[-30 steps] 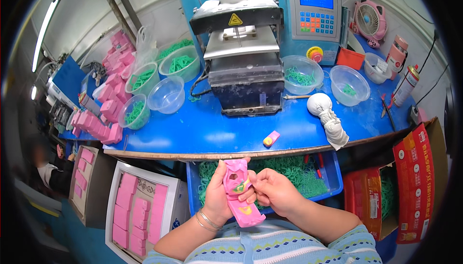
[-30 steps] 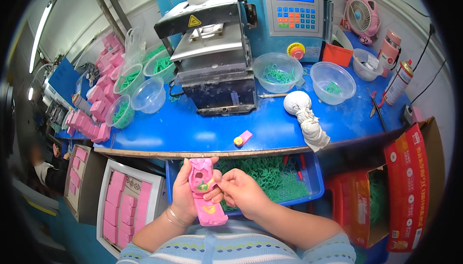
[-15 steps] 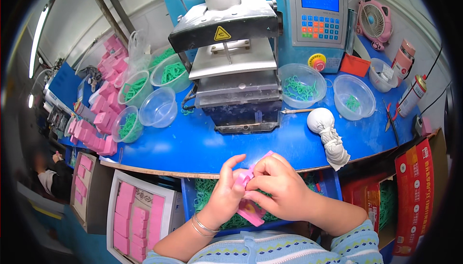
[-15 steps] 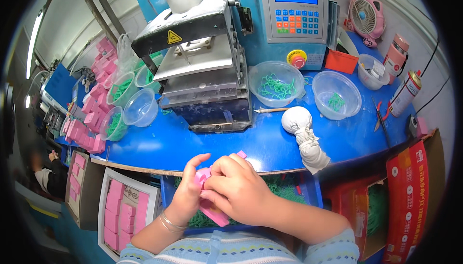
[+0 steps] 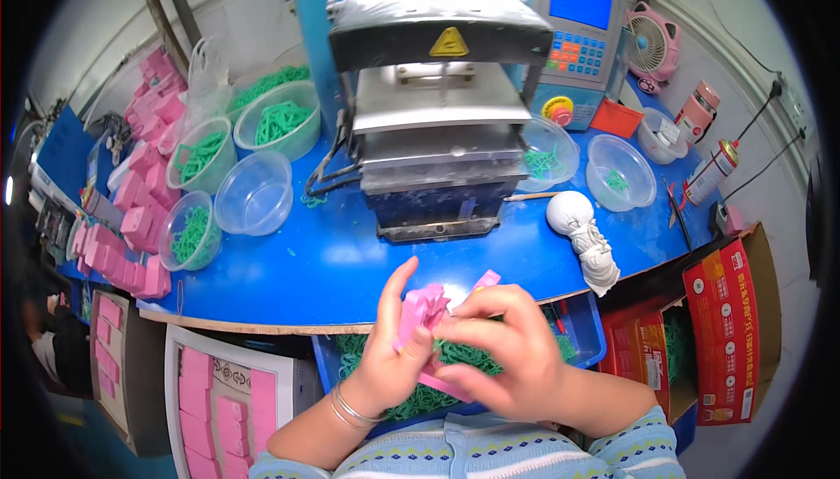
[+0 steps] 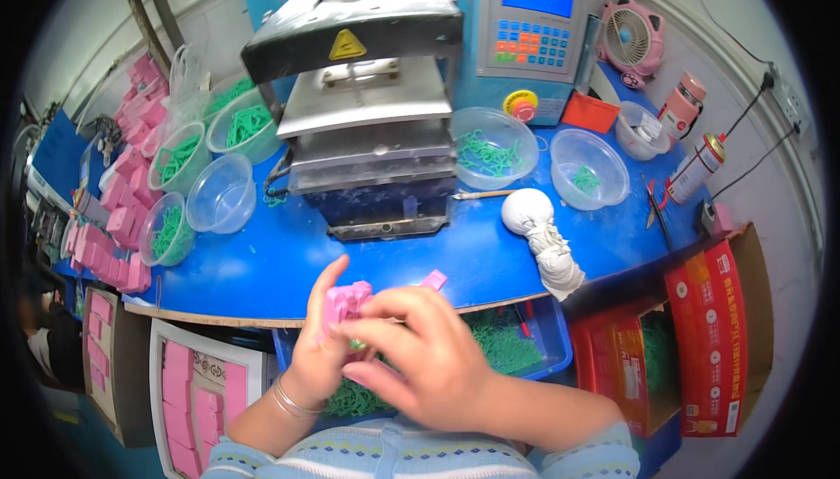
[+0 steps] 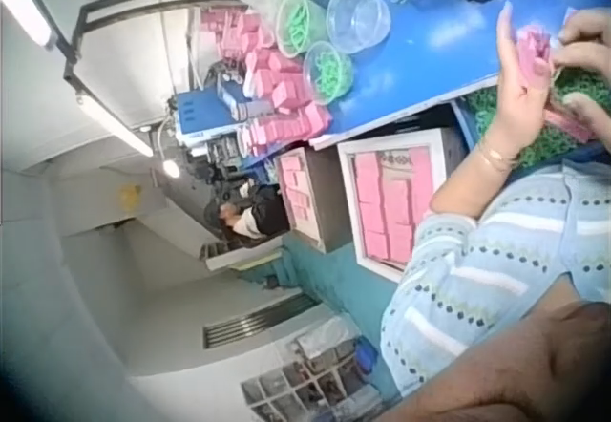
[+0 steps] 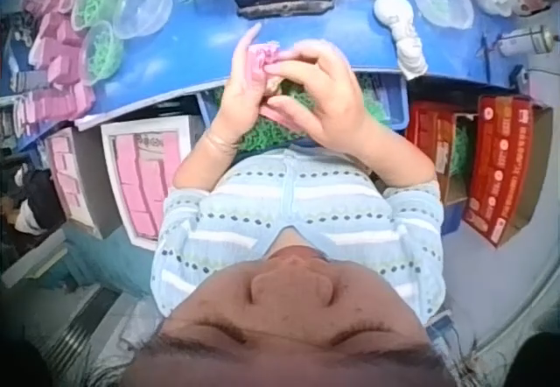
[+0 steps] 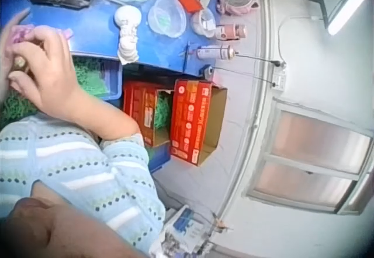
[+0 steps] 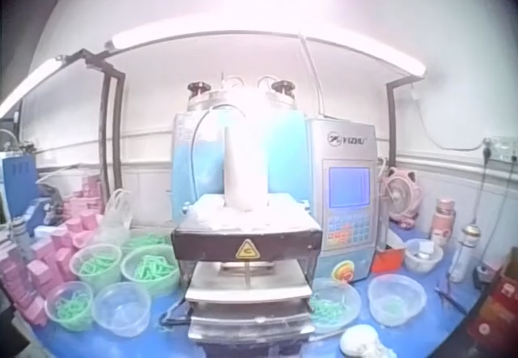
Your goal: The recorder is assembling small electronics or plastic components by inserting pieces into a pink mold or housing and then placing them in a machine for processing.
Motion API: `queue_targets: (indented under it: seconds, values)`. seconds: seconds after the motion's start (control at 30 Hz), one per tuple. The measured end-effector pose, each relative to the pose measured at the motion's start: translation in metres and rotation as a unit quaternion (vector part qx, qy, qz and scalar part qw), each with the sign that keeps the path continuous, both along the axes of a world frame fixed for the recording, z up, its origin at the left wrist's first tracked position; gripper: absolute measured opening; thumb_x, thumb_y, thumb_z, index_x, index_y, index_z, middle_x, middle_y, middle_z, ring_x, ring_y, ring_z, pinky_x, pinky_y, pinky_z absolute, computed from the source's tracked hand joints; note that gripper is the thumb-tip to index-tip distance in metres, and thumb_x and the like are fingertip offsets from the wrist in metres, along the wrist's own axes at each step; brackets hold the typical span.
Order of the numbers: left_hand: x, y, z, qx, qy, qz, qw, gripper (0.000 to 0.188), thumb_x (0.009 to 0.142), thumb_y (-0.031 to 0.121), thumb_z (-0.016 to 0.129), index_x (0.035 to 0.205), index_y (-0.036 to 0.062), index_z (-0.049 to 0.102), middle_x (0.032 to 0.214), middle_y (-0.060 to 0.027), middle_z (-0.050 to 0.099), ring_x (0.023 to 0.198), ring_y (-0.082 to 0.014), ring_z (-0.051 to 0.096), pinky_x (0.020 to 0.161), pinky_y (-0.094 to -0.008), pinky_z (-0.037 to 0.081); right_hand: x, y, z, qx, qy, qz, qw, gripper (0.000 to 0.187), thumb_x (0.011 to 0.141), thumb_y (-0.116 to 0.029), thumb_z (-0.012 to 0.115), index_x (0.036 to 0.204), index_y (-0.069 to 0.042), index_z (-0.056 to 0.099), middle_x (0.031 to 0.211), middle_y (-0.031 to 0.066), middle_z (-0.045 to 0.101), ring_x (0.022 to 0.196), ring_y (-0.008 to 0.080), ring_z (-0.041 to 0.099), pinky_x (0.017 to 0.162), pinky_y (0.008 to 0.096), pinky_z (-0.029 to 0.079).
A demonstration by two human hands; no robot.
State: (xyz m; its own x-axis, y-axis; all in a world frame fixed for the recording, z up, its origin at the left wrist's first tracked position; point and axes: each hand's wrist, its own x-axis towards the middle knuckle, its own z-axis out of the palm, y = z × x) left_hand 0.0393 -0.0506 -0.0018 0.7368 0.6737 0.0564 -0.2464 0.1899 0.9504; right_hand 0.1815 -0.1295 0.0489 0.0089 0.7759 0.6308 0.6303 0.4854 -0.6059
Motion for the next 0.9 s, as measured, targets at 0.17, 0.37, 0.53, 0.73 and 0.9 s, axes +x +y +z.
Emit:
queue_targets:
  seconds: [0.17, 0.37, 0.53, 0.73, 0.9]
  values:
    - [-0.007, 0.018, -0.011, 0.024, 0.013, -0.019, 0.999, 0.071, 0.091, 0.05, 0.032, 0.14, 0.0019, 0.01, 0.115, -0.0083, 0.048, 0.105, -0.0139, 0.047, 0.092, -0.0271, 0.037, 0.004, 0.017, -0.006, -0.077, -0.052, 0.07, 0.993, 0.03, 0.069, -0.008, 0.067, 0.097, -0.003, 0.058, 0.089, 0.01, 0.055, 0.075, 0.026, 0.055, 0.066, 0.0349, 0.045]
    - [-0.004, 0.026, -0.009, 0.015, 0.005, -0.038, 0.999, 0.074, 0.09, 0.052, 0.03, 0.14, 0.0022, 0.007, 0.118, -0.0094, 0.047, 0.107, -0.0147, 0.047, 0.093, -0.0284, 0.037, 0.005, 0.03, -0.017, -0.106, -0.106, 0.085, 0.985, 0.026, 0.065, -0.01, 0.063, 0.09, -0.003, 0.059, 0.083, 0.0095, 0.054, 0.073, 0.026, 0.055, 0.062, 0.0337, 0.046]
    - [0.0, 0.032, -0.005, -0.028, -0.009, -0.069, 0.997, 0.078, 0.089, 0.055, 0.03, 0.14, 0.0034, 0.001, 0.12, -0.0112, 0.046, 0.108, -0.0169, 0.047, 0.093, -0.03, 0.037, 0.013, 0.034, -0.021, -0.139, -0.07, 0.092, 0.983, 0.02, 0.071, -0.01, 0.063, 0.088, -0.003, 0.058, 0.078, 0.0085, 0.053, 0.068, 0.0256, 0.055, 0.058, 0.0335, 0.045]
    - [0.011, 0.034, -0.006, -0.057, 0.002, -0.085, 0.995, 0.081, 0.087, 0.058, 0.027, 0.141, 0.0043, -0.002, 0.121, -0.0118, 0.045, 0.108, -0.0183, 0.047, 0.092, -0.0307, 0.038, 0.023, 0.035, -0.031, -0.117, -0.014, 0.079, 0.99, 0.018, 0.07, -0.006, 0.066, 0.087, -0.003, 0.059, 0.077, 0.0087, 0.052, 0.067, 0.0248, 0.056, 0.058, 0.0331, 0.046]
    - [0.019, 0.034, -0.007, -0.068, 0.013, -0.097, 0.993, 0.081, 0.087, 0.059, 0.026, 0.141, 0.0048, -0.003, 0.121, -0.0119, 0.045, 0.107, -0.0183, 0.048, 0.091, -0.0309, 0.039, 0.03, 0.03, -0.034, -0.124, 0.019, 0.058, 0.99, 0.017, 0.071, -0.002, 0.066, 0.086, -0.001, 0.059, 0.077, 0.0091, 0.053, 0.067, 0.0239, 0.056, 0.058, 0.0319, 0.047]
